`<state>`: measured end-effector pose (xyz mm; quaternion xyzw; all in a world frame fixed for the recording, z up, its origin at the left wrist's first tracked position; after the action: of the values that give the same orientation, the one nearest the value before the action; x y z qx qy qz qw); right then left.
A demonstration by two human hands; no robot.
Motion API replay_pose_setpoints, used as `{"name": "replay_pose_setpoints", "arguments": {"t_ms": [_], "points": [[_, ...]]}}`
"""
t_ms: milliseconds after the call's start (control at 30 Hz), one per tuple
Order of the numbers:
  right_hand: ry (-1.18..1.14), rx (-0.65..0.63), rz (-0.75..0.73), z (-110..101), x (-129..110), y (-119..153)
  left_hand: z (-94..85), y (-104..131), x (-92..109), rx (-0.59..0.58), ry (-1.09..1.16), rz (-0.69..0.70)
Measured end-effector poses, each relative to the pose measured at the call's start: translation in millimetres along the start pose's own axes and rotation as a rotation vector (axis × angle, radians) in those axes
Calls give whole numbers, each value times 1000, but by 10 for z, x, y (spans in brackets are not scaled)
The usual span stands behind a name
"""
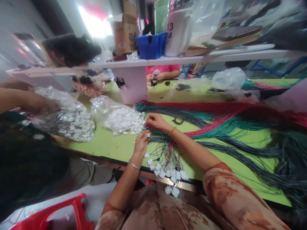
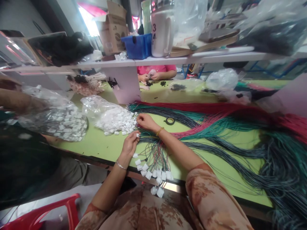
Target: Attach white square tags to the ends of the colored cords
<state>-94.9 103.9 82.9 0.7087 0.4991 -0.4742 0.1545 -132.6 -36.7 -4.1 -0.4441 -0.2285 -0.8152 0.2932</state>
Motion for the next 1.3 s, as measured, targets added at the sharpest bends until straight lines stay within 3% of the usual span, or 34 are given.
{"name": "replay_pose_setpoints", "arguments": {"t_ms": [133, 433, 733, 900, 1100, 1300], "points": [[-145, -49, 36, 98, -66, 143, 3, 13, 38, 2, 59, 21], [-148, -8, 118, 157, 24, 658, 7, 6, 40, -18, 132, 42], [-61, 28, 109, 145, 29, 716, 5, 9, 41, -15, 129, 48], [35, 18, 27, 159, -52, 733, -4, 4, 17, -15, 73, 34], [-213, -52, 299, 330, 206, 710, -4, 42, 18, 63, -13, 87], [-151, -17, 214, 306, 170, 721, -29, 25, 27, 65, -63, 89]]}}
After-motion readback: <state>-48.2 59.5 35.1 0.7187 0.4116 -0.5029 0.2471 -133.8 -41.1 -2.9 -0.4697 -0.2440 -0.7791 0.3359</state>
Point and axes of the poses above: each hand's wrist, its own y-axis away from the middle knuckle, its own z-axis out of the palm, x = y × z, the point moved 6 cm from there along -y, towards the middle knuckle, and after that the axes turned 3 degrees about z, right-handed, at the moved point
